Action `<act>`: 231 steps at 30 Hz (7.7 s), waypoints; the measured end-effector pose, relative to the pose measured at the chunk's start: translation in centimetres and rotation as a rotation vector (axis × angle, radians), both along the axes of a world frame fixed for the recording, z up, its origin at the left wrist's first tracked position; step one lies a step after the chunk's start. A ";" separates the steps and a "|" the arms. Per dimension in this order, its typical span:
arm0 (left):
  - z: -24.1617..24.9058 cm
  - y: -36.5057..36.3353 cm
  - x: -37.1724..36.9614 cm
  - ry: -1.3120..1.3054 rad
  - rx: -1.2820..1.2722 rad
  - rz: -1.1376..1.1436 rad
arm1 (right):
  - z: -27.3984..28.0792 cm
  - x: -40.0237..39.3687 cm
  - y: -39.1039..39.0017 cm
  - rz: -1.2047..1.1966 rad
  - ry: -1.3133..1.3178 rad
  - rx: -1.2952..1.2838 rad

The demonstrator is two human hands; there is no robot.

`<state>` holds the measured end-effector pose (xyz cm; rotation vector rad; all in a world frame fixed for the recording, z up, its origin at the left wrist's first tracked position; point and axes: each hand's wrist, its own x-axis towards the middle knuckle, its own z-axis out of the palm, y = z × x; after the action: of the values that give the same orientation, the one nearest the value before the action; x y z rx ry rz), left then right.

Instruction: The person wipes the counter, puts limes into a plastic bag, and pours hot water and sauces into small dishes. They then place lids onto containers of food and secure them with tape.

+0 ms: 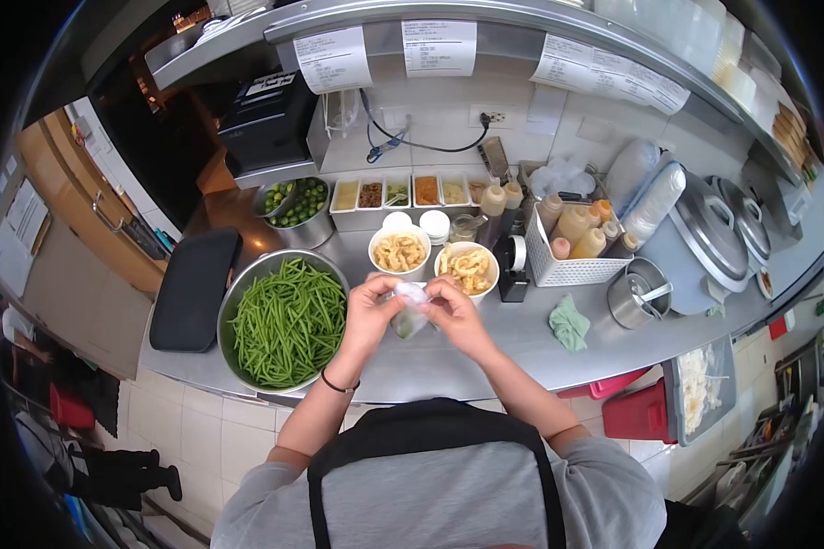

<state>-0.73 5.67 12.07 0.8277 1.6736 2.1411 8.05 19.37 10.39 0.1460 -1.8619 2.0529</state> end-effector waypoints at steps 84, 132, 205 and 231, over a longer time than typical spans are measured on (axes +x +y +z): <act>-15.4 -30.3 -8.3 -0.210 -0.446 0.692 | -6.0 -11.4 -9.2 -0.209 -0.283 1.492; -21.8 -30.1 -34.0 0.736 -1.397 0.785 | -18.4 9.7 -2.2 -0.715 -0.559 1.276; -8.3 -1.8 -27.1 0.750 -0.991 0.089 | -19.3 9.7 2.5 -0.827 -0.358 0.950; -12.0 22.7 -22.7 0.727 -1.516 0.181 | -3.1 11.9 33.7 -1.177 -0.110 0.635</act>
<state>-23.44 28.42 0.08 0.8656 2.9243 0.0708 19.98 53.06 7.26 -0.7349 -1.8651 0.6770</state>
